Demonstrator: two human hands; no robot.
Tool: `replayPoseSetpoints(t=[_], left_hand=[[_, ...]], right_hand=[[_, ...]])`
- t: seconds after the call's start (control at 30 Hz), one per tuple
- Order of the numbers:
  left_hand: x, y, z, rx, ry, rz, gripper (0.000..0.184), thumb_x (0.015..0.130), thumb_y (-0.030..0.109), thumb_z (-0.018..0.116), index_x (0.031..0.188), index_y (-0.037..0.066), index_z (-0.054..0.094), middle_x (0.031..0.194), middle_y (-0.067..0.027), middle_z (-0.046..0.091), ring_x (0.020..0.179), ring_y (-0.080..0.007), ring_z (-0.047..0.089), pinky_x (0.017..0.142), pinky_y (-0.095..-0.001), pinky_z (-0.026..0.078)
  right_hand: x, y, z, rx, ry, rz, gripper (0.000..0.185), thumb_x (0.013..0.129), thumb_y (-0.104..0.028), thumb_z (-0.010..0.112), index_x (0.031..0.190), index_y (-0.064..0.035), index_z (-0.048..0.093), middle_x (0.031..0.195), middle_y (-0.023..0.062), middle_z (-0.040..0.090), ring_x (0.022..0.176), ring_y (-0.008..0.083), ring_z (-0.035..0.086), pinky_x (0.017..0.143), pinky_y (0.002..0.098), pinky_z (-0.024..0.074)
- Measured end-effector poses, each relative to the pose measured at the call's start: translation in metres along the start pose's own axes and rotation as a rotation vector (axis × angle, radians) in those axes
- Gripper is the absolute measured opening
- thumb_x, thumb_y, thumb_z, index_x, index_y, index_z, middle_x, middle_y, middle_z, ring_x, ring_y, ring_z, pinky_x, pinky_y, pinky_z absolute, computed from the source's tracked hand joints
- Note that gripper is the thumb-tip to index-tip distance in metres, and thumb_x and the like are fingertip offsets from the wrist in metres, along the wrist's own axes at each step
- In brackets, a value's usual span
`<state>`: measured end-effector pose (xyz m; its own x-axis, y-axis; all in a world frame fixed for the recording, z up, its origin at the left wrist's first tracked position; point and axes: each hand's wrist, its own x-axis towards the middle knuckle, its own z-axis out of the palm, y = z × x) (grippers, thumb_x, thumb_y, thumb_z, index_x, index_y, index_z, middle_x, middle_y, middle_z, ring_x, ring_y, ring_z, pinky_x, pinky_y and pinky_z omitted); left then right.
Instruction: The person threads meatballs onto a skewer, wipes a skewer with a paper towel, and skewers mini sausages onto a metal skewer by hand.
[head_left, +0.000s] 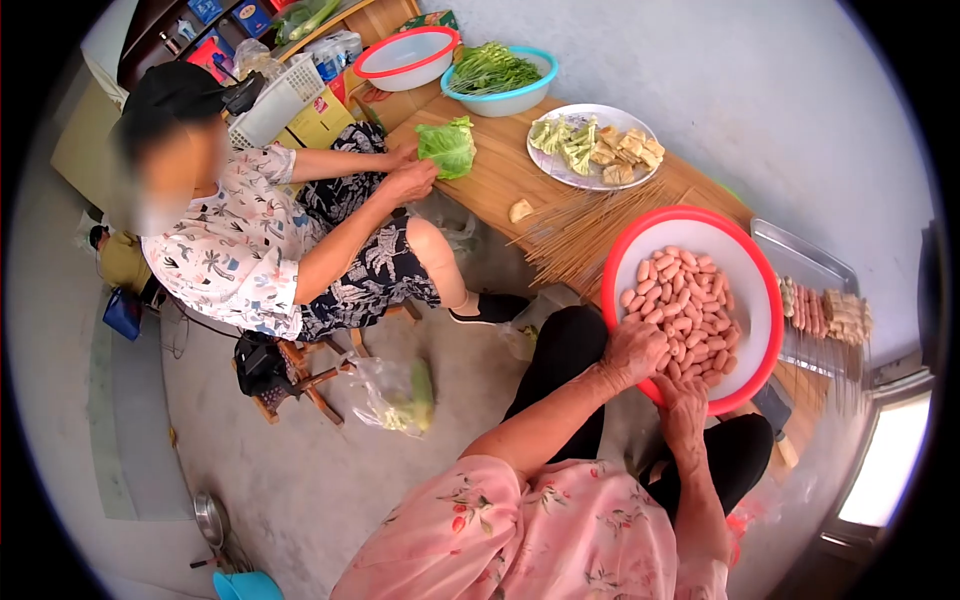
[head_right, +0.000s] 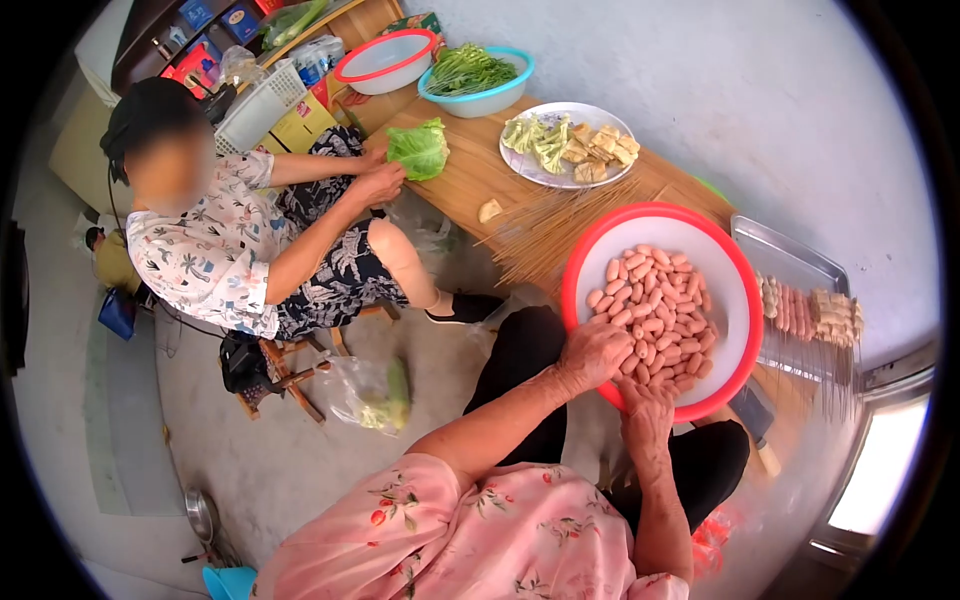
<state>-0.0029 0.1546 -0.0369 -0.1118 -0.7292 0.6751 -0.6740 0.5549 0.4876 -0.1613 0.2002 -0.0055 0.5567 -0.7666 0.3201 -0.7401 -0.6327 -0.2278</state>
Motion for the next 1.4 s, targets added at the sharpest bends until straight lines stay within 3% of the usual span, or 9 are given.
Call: replayPoseSetpoints(t=[0.4,0.57,0.7,0.8,0.93,1.03,1.17,1.27,1.4], left_hand=[[-0.003,0.008,0.004,-0.035,-0.058,-0.055,0.009,0.075,0.011,0.063,0.072,0.006,0.057,0.074,-0.0081,0.059,0.073,-0.0285,0.059,0.062,-0.0384,0.049],[-0.004,0.017,-0.006,-0.062,-0.048,-0.036,0.009,0.074,0.009,0.064,0.073,0.004,0.058,0.075,-0.0093,0.060,0.072,-0.0292,0.059,0.061,-0.0382,0.049],[0.001,0.029,-0.030,-0.186,0.146,-0.061,0.013,0.074,0.004,0.067,0.086,0.002,0.063,0.081,-0.0121,0.063,0.075,-0.0289,0.062,0.064,-0.0348,0.051],[0.001,0.009,-0.069,-0.057,0.349,-0.098,0.016,0.079,0.004,0.065,0.095,0.001,0.064,0.084,-0.0122,0.065,0.073,-0.0234,0.064,0.065,-0.0300,0.051],[-0.032,-0.068,-0.098,-0.186,0.550,-0.530,0.014,0.083,0.008,0.063,0.094,0.000,0.064,0.079,-0.0100,0.064,0.066,-0.0174,0.061,0.063,-0.0278,0.049],[-0.067,-0.106,-0.098,-0.497,0.556,-1.051,0.019,0.084,0.017,0.062,0.094,0.002,0.066,0.078,-0.0027,0.063,0.064,-0.0080,0.057,0.056,-0.0194,0.043],[-0.090,-0.138,-0.063,-0.551,0.256,-1.174,0.018,0.081,0.018,0.067,0.086,0.001,0.066,0.073,-0.0022,0.062,0.065,-0.0104,0.057,0.057,-0.0222,0.045],[-0.092,-0.162,-0.039,-0.745,0.255,-1.149,0.021,0.076,0.019,0.069,0.085,-0.001,0.066,0.069,-0.0032,0.060,0.060,-0.0098,0.056,0.052,-0.0223,0.043],[-0.077,-0.170,-0.036,-0.966,0.422,-1.344,0.026,0.078,0.028,0.071,0.083,0.004,0.062,0.072,-0.0050,0.062,0.058,-0.0131,0.058,0.053,-0.0248,0.046]], right_hand=[[-0.013,0.019,0.003,0.063,-0.084,0.039,0.048,0.064,0.004,0.060,0.109,-0.0133,0.062,0.091,0.0057,0.066,0.085,0.0244,0.058,0.077,0.0363,0.0412],[-0.013,0.011,-0.007,0.074,-0.131,0.024,0.048,0.067,-0.011,0.069,0.114,-0.0129,0.059,0.093,0.0067,0.064,0.089,0.0263,0.057,0.084,0.0386,0.0390],[-0.016,0.012,-0.022,0.199,-0.071,-0.009,0.051,0.071,-0.030,0.071,0.114,-0.0051,0.058,0.094,0.0137,0.062,0.095,0.0315,0.055,0.090,0.0412,0.0380],[-0.029,0.026,-0.021,0.245,0.056,0.036,0.045,0.074,-0.031,0.069,0.109,-0.0025,0.060,0.095,0.0148,0.062,0.095,0.0327,0.055,0.090,0.0424,0.0383],[-0.039,0.047,-0.010,0.137,0.129,0.202,0.027,0.079,-0.017,0.066,0.099,0.0004,0.062,0.086,0.0146,0.063,0.087,0.0326,0.058,0.090,0.0412,0.0396],[-0.041,0.041,0.009,0.069,0.254,0.218,0.017,0.079,-0.012,0.065,0.091,-0.0013,0.064,0.077,0.0114,0.062,0.078,0.0296,0.058,0.087,0.0378,0.0410],[-0.034,0.037,0.016,0.014,0.307,0.330,0.012,0.080,-0.014,0.065,0.087,-0.0044,0.065,0.072,0.0090,0.061,0.074,0.0261,0.058,0.077,0.0345,0.0415],[-0.034,0.040,0.016,-0.011,0.298,0.349,0.012,0.080,-0.015,0.065,0.087,-0.0053,0.065,0.072,0.0088,0.061,0.073,0.0255,0.057,0.075,0.0341,0.0414],[-0.031,0.038,0.017,-0.032,0.294,0.357,0.012,0.080,-0.016,0.065,0.086,-0.0057,0.065,0.069,0.0084,0.059,0.070,0.0254,0.056,0.073,0.0342,0.0414]])
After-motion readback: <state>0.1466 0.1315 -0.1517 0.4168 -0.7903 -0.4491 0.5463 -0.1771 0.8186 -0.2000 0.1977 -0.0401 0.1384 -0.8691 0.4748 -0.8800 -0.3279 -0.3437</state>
